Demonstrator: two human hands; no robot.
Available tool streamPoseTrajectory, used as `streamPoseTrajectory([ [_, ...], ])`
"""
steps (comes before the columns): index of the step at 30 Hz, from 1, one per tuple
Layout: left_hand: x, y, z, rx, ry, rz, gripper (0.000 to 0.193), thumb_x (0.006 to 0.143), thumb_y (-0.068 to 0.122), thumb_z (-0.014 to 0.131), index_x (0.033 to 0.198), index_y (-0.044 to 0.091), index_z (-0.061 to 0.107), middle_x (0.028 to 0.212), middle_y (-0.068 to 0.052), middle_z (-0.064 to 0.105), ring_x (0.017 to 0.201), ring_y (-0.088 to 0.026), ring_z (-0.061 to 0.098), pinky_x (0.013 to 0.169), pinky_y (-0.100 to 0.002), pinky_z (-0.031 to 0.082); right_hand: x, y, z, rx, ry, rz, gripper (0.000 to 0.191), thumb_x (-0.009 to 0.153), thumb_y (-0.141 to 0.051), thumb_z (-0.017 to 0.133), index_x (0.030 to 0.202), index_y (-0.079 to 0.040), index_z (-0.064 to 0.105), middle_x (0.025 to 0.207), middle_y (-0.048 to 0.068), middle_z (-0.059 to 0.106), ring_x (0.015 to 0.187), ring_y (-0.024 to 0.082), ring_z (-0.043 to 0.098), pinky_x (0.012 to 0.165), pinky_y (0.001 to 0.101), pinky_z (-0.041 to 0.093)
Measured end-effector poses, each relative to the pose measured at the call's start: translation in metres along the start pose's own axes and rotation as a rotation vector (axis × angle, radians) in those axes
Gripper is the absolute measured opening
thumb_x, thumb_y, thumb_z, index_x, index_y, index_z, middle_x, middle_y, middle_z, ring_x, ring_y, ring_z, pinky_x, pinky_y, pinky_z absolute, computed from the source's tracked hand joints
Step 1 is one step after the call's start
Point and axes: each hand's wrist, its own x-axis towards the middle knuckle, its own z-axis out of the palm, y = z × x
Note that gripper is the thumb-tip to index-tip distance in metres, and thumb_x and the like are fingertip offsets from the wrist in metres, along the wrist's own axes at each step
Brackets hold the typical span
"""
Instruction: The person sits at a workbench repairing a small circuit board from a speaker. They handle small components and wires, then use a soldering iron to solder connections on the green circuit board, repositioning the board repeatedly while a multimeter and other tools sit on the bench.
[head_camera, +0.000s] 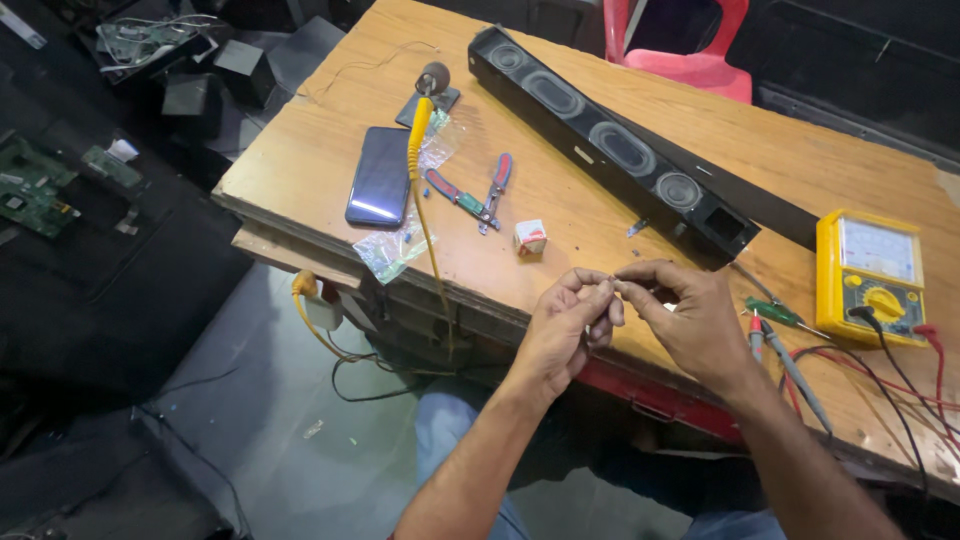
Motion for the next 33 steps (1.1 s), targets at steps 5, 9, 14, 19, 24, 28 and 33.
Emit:
streamPoseTrajectory([
  [5, -0.009, 0.003, 0.001, -0.065, 0.000, 0.018, 0.008, 0.105, 0.011, 0.061, 0.109, 0.006, 0.056, 0.079, -0.004, 0.063, 0.061, -0.007, 0.051, 0.055, -0.020, 0.041, -0.002, -0.007, 0.008, 0.045, 0.020, 0.038, 0.015, 0.093, -0.009, 0.071, 0.102, 0.002, 0.074, 0.088, 0.008, 0.078, 0.078, 0.008, 0.070, 0.070, 0.0249, 0.057],
  [9, -0.017, 0.005, -0.002, -0.099, 0.038, 0.040, 0.008, 0.103, 0.009, 0.063, 0.108, 0.007, 0.056, 0.080, -0.003, 0.063, 0.066, -0.008, 0.055, 0.058, -0.021, 0.044, -0.004, -0.015, 0.018, -0.033, 0.043, 0.076, 0.016, 0.093, -0.012, 0.071, 0.101, 0.003, 0.074, 0.084, 0.009, 0.076, 0.071, 0.011, 0.065, 0.062, 0.0268, 0.052],
  [14, -0.029, 0.008, -0.013, 0.005, 0.126, 0.097, 0.010, 0.102, 0.008, 0.065, 0.109, 0.006, 0.058, 0.084, -0.004, 0.065, 0.071, -0.008, 0.061, 0.064, -0.022, 0.049, -0.003, -0.022, 0.027, -0.041, -0.025, 0.082, 0.018, 0.092, -0.015, 0.071, 0.100, 0.002, 0.074, 0.081, 0.008, 0.077, 0.071, 0.009, 0.067, 0.061, 0.0269, 0.053],
  [19, -0.038, 0.022, -0.033, 0.145, 0.199, 0.240, 0.008, 0.104, 0.010, 0.063, 0.108, 0.009, 0.057, 0.081, -0.006, 0.067, 0.060, -0.007, 0.057, 0.053, -0.019, 0.044, 0.017, -0.023, 0.035, -0.098, 0.020, 0.022, 0.018, 0.095, -0.016, 0.069, 0.101, 0.000, 0.074, 0.087, 0.011, 0.076, 0.072, 0.018, 0.070, 0.062, 0.0319, 0.054],
  [24, -0.040, 0.042, -0.037, 0.378, 0.326, 0.413, 0.004, 0.107, 0.009, 0.058, 0.109, 0.006, 0.058, 0.089, -0.003, 0.068, 0.062, -0.002, 0.050, 0.049, -0.017, 0.036, 0.054, -0.016, 0.057, -0.430, 0.033, -0.262, 0.025, 0.088, -0.016, 0.074, 0.106, 0.001, 0.073, 0.099, 0.020, 0.073, 0.089, 0.035, 0.071, 0.076, 0.0424, 0.055],
  [28, -0.018, 0.063, -0.030, 0.603, 0.215, 0.652, 0.005, 0.109, 0.007, 0.053, 0.114, 0.006, 0.055, 0.115, -0.002, 0.072, 0.089, -0.004, 0.061, 0.077, -0.019, 0.052, 0.069, -0.011, 0.077, -0.483, -0.009, -0.244, 0.022, 0.087, -0.015, 0.073, 0.103, -0.001, 0.072, 0.097, 0.019, 0.073, 0.092, 0.037, 0.070, 0.080, 0.0455, 0.054],
  [33, 0.000, 0.075, -0.026, 0.621, 0.246, 0.448, 0.012, 0.108, 0.009, 0.052, 0.118, 0.004, 0.057, 0.098, -0.002, 0.067, 0.086, -0.005, 0.062, 0.063, -0.019, 0.046, 0.072, -0.008, 0.088, -0.500, 0.003, -0.225, 0.014, 0.091, -0.015, 0.070, 0.096, -0.002, 0.073, 0.094, 0.020, 0.073, 0.088, 0.040, 0.069, 0.077, 0.0482, 0.054],
])
